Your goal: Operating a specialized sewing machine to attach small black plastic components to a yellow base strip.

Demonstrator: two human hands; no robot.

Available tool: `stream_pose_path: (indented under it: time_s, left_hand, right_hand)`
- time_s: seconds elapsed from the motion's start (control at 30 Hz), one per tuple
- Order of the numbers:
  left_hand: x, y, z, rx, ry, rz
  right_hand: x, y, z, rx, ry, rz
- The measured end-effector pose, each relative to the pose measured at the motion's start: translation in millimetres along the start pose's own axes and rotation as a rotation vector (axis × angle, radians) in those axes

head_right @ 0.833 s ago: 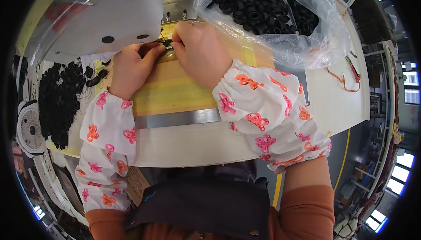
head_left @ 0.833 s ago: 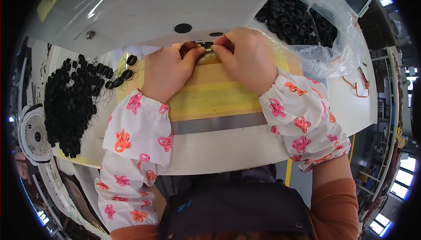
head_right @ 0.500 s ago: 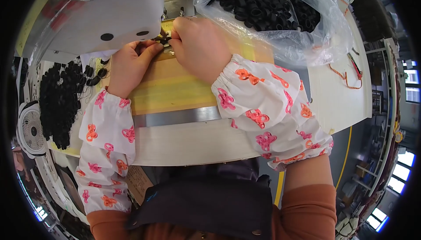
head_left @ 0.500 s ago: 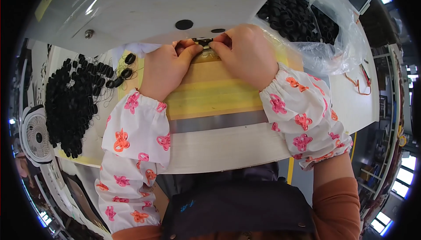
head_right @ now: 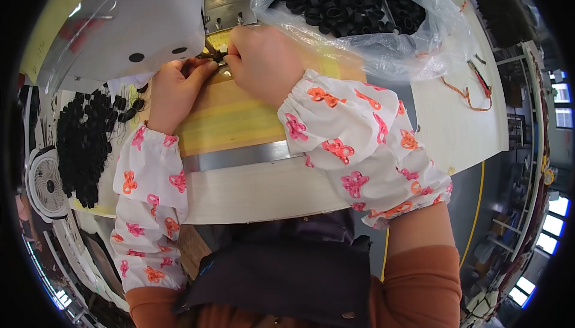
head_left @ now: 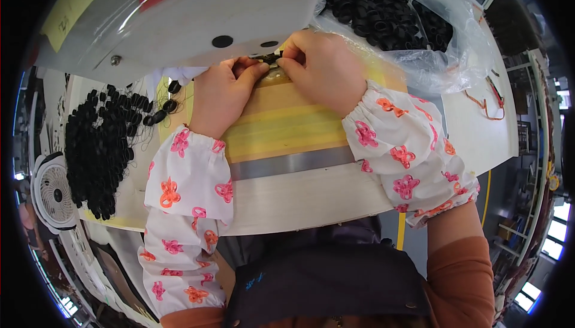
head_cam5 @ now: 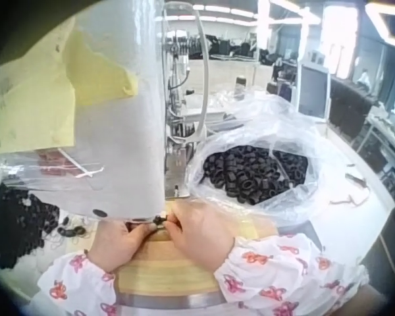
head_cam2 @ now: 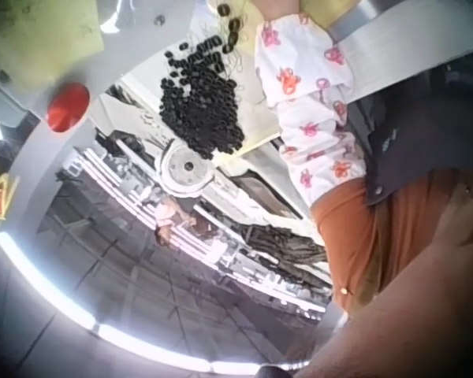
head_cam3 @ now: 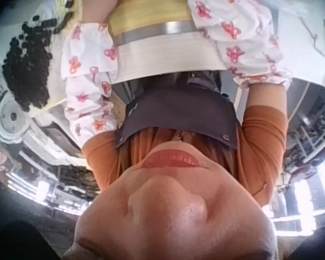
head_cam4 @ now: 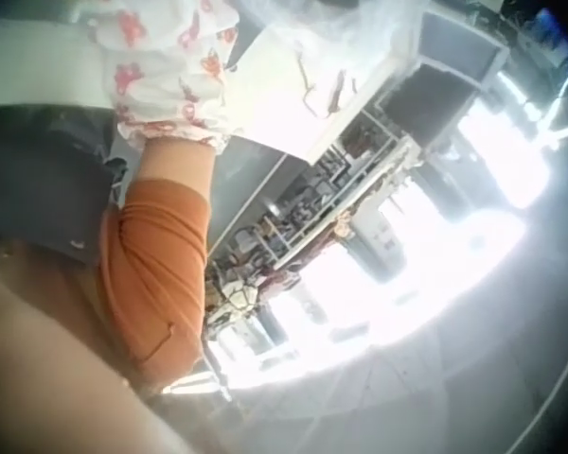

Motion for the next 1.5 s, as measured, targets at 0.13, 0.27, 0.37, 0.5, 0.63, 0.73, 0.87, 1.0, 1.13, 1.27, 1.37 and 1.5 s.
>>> stream_pose_path:
  time_s: [0.13, 0.27, 0.37, 0.5, 0.63, 0.73, 0.87, 1.0, 1.13, 1.27, 1.37, 1.5]
  left_hand:
    - [5.0, 1.6, -4.2, 0.035, 0.147, -0.046]
    - [2.0, -6.1, -4.4, -0.091, 0.206, 0.238]
    - [-10.7, -31.7, -16.5, -0.088, 0.170, 0.455]
    - [-29.3, -49.1, -3.9, 0.114, 0.049, 0.556]
    - [-25.4, -49.8, -12.5, 0.144, -0.009, 0.468]
    - [-23.2, -40.7, -12.5, 0.193, 0.019, 0.383]
    - [-7.2, -24.6, -16.5, -0.013, -0.279, 0.226]
    - [-4.3, -28.2, -14.5, 0.212, -0.372, 0.426]
    - [1.8, -20.0, -12.5, 0.255, -0.069, 0.124]
    - [9.3, -18.9, -11.0, -0.047, -0.251, 0.234]
    - [-3.8, -18.4, -16.3, 0.154, -0.152, 0.121]
    - [-4.1, -14.8, -13.6, 0.133, -0.138, 0.197]
  right_hand:
    - [-5.8, -1.2, 4.4, -0.074, 0.042, -0.068]
    - [-8.5, -3.5, 7.9, -0.061, 0.080, -0.097]
    - [12.5, -5.0, 7.5, -0.019, 0.161, -0.015]
    - [-0.6, -13.6, 3.9, 0.082, 0.299, -0.037]
    - [4.6, -6.0, -3.8, 0.457, 0.737, 0.436]
    - [2.4, -10.0, -7.5, 0.399, 0.607, 0.372]
    - [20.9, -24.9, 11.7, 0.393, 0.506, 0.108]
    - [68.3, -45.7, 3.4, 0.531, 0.556, -0.057]
    - [40.0, -18.9, -13.6, 0.480, 0.427, 0.081]
    - [12.9, -1.1, -7.8, 0.474, 0.696, 0.564]
    - [7.4, -0.4, -7.2, 0.521, 0.690, 0.464]
    - [7.8, 0.4, -5.5, 0.557, 0.691, 0.423]
Point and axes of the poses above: each hand's wrist, its own y-axis towards the middle knuckle, its own z-axis out of the palm, x = y × z, the point moved 2 cm from there along y, towards the middle knuckle, and after that the axes turned 4 degrees about y, right-handed, at the moved point
